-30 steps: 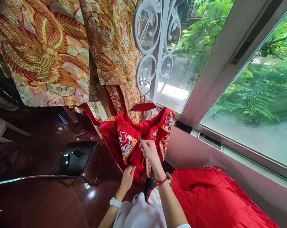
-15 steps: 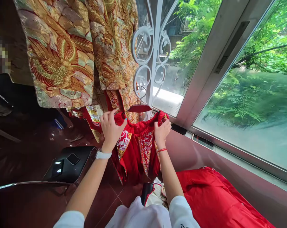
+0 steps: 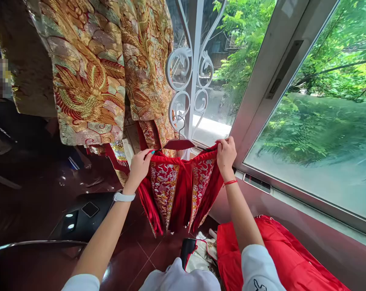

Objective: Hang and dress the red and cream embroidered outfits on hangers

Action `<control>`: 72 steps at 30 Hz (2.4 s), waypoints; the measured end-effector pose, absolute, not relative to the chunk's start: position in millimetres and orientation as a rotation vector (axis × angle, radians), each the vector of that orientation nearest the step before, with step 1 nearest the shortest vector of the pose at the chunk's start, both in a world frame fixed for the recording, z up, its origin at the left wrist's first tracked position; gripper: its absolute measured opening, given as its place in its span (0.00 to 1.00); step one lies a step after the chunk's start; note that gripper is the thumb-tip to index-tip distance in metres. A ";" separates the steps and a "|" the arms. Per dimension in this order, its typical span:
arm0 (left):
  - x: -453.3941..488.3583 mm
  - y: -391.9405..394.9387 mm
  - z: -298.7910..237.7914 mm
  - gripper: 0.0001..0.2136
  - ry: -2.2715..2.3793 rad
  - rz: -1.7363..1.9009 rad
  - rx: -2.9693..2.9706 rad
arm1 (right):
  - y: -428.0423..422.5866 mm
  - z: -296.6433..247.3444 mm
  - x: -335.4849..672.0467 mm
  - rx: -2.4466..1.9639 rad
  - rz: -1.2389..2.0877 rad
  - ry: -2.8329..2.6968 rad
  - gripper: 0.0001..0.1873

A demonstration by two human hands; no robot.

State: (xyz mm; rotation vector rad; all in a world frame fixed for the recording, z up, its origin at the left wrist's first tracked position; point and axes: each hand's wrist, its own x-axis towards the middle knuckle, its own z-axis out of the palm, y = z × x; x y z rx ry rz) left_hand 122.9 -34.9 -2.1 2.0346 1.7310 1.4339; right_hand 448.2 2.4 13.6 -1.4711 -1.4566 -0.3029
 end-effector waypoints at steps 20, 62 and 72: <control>100.6 -37.6 -21.8 0.21 1.831 1.425 2.101 | -14.3 -82.0 481.7 -1.441 -0.083 -1.813 0.38; 51.9 -66.8 -7.0 0.10 1.806 1.972 1.957 | 25.9 -14.4 458.1 -1.125 0.017 -2.154 0.23; 85.8 -85.6 -85.0 0.06 1.782 2.012 1.591 | 25.3 -11.4 459.4 -1.191 -0.113 -2.166 0.25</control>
